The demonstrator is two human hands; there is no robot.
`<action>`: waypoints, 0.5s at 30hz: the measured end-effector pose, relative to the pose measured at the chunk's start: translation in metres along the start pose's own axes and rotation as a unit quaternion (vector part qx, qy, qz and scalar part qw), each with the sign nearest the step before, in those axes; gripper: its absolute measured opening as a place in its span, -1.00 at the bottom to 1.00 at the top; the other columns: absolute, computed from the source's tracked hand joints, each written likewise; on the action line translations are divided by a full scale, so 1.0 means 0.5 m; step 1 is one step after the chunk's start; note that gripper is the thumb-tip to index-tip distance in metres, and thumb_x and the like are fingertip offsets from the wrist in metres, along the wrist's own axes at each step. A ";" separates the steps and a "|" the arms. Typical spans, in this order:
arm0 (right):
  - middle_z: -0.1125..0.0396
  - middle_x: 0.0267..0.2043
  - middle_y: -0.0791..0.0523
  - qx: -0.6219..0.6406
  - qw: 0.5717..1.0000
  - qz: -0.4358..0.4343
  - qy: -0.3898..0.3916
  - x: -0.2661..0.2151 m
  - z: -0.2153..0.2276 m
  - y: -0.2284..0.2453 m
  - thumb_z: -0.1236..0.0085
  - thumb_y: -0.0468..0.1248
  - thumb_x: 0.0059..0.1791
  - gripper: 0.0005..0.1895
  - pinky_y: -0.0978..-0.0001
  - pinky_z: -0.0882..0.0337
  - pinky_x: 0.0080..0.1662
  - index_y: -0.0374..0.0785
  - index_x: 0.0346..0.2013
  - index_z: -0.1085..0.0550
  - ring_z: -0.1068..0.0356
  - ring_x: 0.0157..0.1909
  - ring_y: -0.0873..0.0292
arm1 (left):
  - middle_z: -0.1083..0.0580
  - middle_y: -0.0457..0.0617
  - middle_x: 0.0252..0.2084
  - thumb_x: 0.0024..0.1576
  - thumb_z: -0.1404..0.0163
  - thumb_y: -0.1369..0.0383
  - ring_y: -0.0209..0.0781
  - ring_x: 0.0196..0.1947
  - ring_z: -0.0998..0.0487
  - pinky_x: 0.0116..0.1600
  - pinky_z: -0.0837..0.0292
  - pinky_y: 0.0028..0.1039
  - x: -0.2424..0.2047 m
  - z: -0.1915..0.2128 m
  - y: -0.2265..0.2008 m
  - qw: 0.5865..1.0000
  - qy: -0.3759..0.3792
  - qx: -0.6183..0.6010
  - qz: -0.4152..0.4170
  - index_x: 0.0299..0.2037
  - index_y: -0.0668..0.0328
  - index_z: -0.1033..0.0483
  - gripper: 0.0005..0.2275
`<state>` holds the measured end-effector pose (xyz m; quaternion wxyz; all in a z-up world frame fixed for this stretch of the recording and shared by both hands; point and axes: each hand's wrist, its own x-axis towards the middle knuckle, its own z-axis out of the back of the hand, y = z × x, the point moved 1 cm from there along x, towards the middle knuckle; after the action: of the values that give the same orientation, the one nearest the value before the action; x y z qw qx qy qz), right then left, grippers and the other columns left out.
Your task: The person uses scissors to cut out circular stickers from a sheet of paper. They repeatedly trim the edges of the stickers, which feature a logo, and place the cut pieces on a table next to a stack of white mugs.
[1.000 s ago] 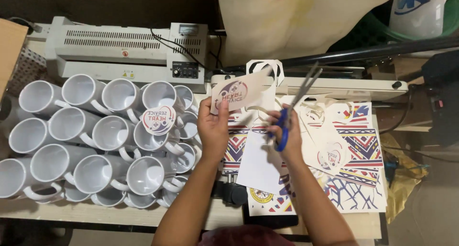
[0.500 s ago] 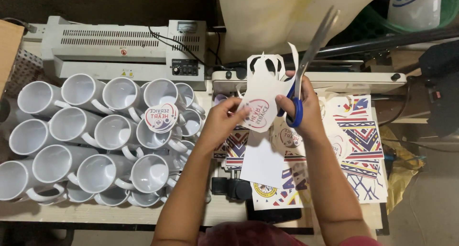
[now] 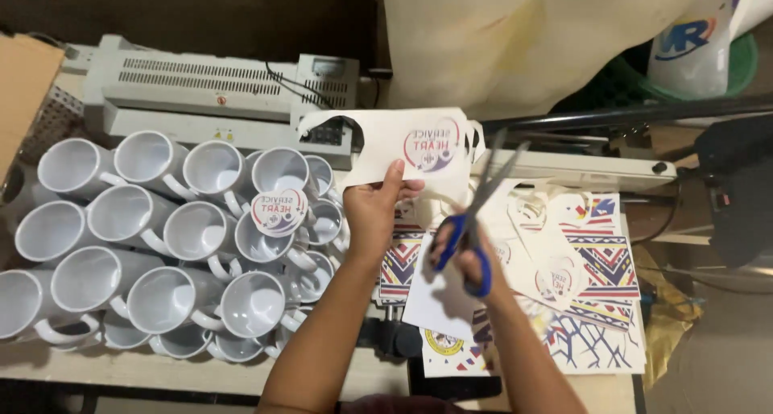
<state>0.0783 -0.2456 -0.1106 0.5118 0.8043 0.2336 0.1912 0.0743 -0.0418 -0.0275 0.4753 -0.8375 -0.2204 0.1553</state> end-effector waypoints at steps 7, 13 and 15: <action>-0.29 -0.03 0.11 0.028 0.997 -0.034 0.060 -0.011 -0.119 -0.027 -0.36 0.46 -0.33 0.37 0.35 -0.40 0.01 -0.29 0.45 -0.03 -0.35 -0.04 0.20 | -0.62 0.10 -0.32 0.25 -0.02 0.39 -0.26 -0.40 -0.64 -0.36 -0.54 -0.53 -0.065 -0.032 -0.013 0.999 -0.016 -0.006 0.030 -0.12 0.46 -0.56 -0.80; -0.21 -0.27 0.26 -0.076 0.997 -0.014 -0.018 0.014 -0.135 0.032 -0.16 0.64 -0.44 0.49 0.65 0.02 -0.42 -0.33 0.45 -0.09 -0.01 -0.44 0.48 | -0.63 0.08 -0.30 0.28 -0.04 0.37 -0.35 -0.41 -0.57 -0.33 -0.44 -0.60 -0.094 -0.020 0.021 1.000 0.002 -0.010 0.017 -0.18 0.45 -0.59 -0.80; -0.18 -0.36 0.29 -0.083 0.996 -0.016 -0.030 0.012 -0.134 0.022 -0.13 0.66 -0.45 0.49 0.62 0.03 -0.49 -0.33 0.42 -0.09 0.00 -0.50 0.47 | -0.63 0.05 -0.30 0.29 -0.04 0.35 -0.40 -0.41 -0.55 -0.35 -0.38 -0.62 -0.096 -0.011 0.035 0.999 -0.010 -0.010 0.033 -0.21 0.42 -0.59 -0.80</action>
<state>0.0484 -0.1970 -0.0733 0.5867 0.7603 0.2149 0.1775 0.0397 -0.0783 -0.0373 0.4594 -0.8474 -0.1986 0.1774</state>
